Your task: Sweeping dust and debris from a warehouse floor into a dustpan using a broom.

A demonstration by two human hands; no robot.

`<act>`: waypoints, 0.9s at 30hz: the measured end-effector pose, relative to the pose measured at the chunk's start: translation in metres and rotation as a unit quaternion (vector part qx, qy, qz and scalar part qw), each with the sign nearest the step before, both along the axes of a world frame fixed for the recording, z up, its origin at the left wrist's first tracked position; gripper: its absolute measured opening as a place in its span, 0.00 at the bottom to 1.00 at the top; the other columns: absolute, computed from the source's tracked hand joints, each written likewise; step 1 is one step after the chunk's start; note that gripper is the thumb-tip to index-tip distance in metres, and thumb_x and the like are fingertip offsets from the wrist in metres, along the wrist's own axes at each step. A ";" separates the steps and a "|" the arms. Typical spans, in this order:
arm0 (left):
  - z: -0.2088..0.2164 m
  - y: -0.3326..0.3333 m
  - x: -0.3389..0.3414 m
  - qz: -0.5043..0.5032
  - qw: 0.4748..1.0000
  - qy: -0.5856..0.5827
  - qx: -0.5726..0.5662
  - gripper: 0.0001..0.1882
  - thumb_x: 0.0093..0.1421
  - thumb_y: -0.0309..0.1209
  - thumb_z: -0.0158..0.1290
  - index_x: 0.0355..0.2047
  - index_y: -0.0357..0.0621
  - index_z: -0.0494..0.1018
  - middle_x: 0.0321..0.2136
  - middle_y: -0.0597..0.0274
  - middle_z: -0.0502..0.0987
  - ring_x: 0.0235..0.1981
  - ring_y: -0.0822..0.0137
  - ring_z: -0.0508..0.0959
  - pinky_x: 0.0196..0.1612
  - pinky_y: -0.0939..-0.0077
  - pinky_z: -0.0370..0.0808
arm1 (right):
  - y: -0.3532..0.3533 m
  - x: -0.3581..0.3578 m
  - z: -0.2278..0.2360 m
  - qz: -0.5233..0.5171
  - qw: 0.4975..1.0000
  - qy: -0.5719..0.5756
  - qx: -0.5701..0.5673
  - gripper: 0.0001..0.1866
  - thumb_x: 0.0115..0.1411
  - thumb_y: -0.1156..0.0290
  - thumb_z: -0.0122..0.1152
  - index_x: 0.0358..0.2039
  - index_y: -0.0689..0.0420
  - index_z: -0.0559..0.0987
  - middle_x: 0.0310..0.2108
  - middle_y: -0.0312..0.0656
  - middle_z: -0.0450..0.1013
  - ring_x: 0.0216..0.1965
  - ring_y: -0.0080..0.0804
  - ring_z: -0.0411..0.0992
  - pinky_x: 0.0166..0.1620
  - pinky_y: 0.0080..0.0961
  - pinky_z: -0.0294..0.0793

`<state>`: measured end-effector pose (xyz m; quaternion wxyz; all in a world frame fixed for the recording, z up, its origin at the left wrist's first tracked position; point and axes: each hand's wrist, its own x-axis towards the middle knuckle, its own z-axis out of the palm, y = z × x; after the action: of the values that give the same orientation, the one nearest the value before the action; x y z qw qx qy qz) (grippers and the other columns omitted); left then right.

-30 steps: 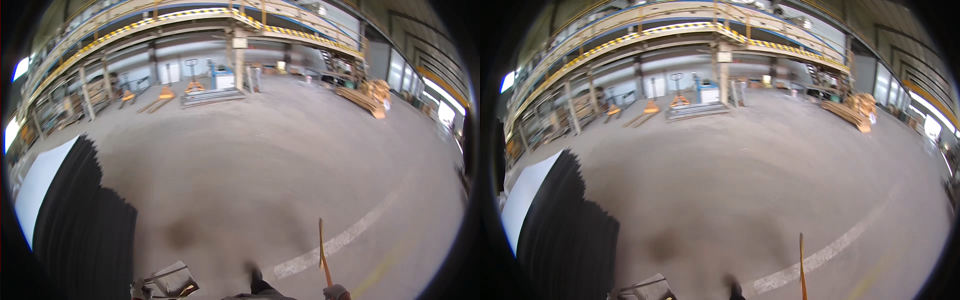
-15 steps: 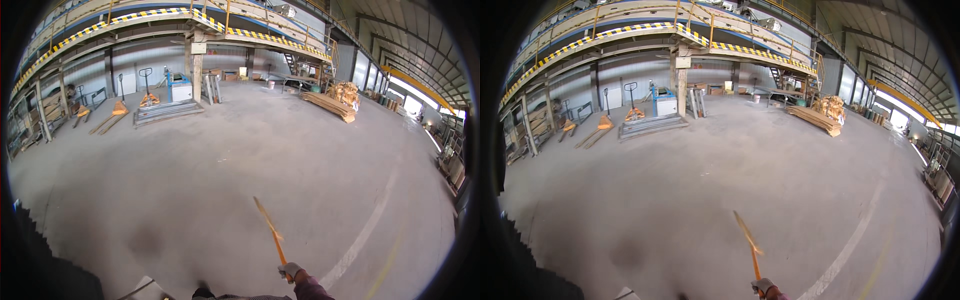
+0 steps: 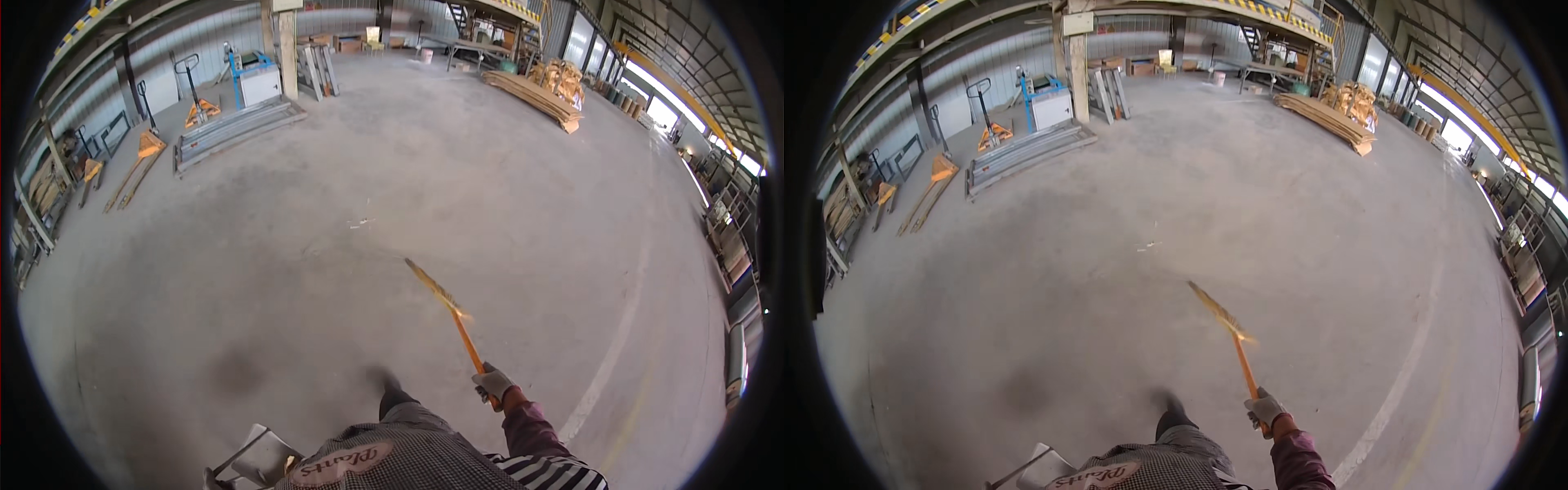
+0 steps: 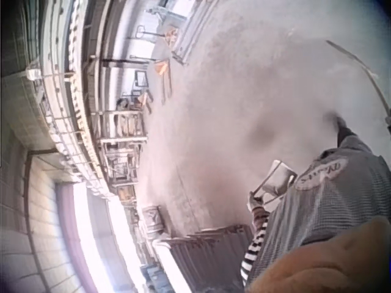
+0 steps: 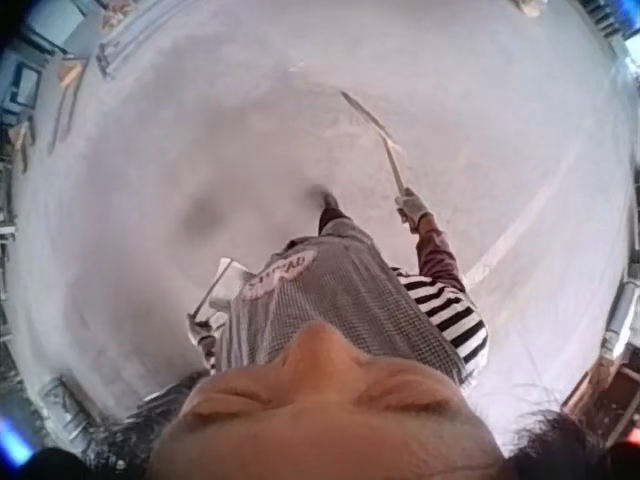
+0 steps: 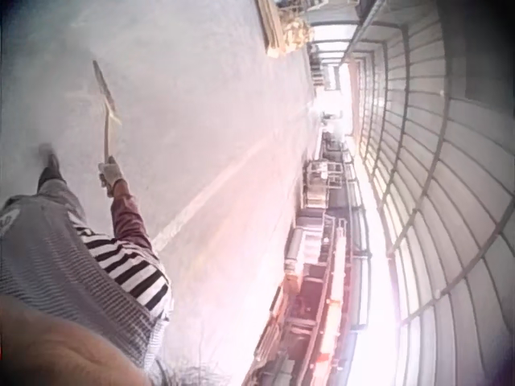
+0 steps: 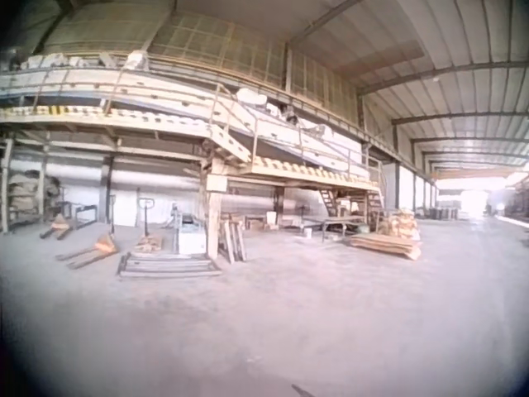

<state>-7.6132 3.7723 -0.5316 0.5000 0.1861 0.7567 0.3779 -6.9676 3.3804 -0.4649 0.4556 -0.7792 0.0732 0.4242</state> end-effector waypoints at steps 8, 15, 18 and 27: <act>0.044 0.110 0.151 0.081 0.995 -0.041 0.047 0.22 0.57 0.49 0.54 0.24 0.40 0.71 0.13 0.62 0.67 0.17 0.64 0.68 0.27 0.68 0.71 | 0.259 0.247 -0.024 0.024 0.999 -0.024 -0.014 0.11 0.55 0.71 0.54 0.36 0.58 0.64 0.16 0.39 0.64 0.12 0.28 0.63 0.14 0.29 0.63; 0.074 0.228 0.225 0.084 0.995 -0.026 -0.045 0.24 0.55 0.55 0.53 0.21 0.45 0.71 0.18 0.62 0.69 0.23 0.63 0.68 0.28 0.67 0.69 | 0.495 0.457 -0.115 -0.003 1.000 0.012 0.007 0.08 0.55 0.71 0.51 0.32 0.61 0.67 0.15 0.41 0.66 0.11 0.33 0.66 0.14 0.32 0.65; 0.069 0.291 0.265 0.097 0.991 -0.036 -0.086 0.23 0.55 0.53 0.54 0.22 0.45 0.71 0.16 0.63 0.68 0.21 0.65 0.69 0.28 0.69 0.71 | 0.594 0.512 -0.118 0.078 0.993 0.018 -0.090 0.05 0.55 0.70 0.49 0.30 0.58 0.71 0.14 0.40 0.67 0.11 0.34 0.67 0.12 0.32 0.63; 0.062 0.573 0.419 0.136 0.983 -0.026 -0.120 0.21 0.55 0.52 0.55 0.22 0.46 0.71 0.15 0.63 0.67 0.19 0.67 0.68 0.27 0.70 0.71 | 0.818 0.589 -0.188 0.009 0.983 0.106 -0.149 0.08 0.57 0.69 0.51 0.23 0.56 0.71 0.13 0.39 0.66 0.11 0.31 0.65 0.11 0.31 0.62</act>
<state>-7.1940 4.3455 -0.4693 0.4816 0.0099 0.8018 0.3536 -6.3788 4.1985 -0.6526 0.3203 -0.7893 0.1764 0.4933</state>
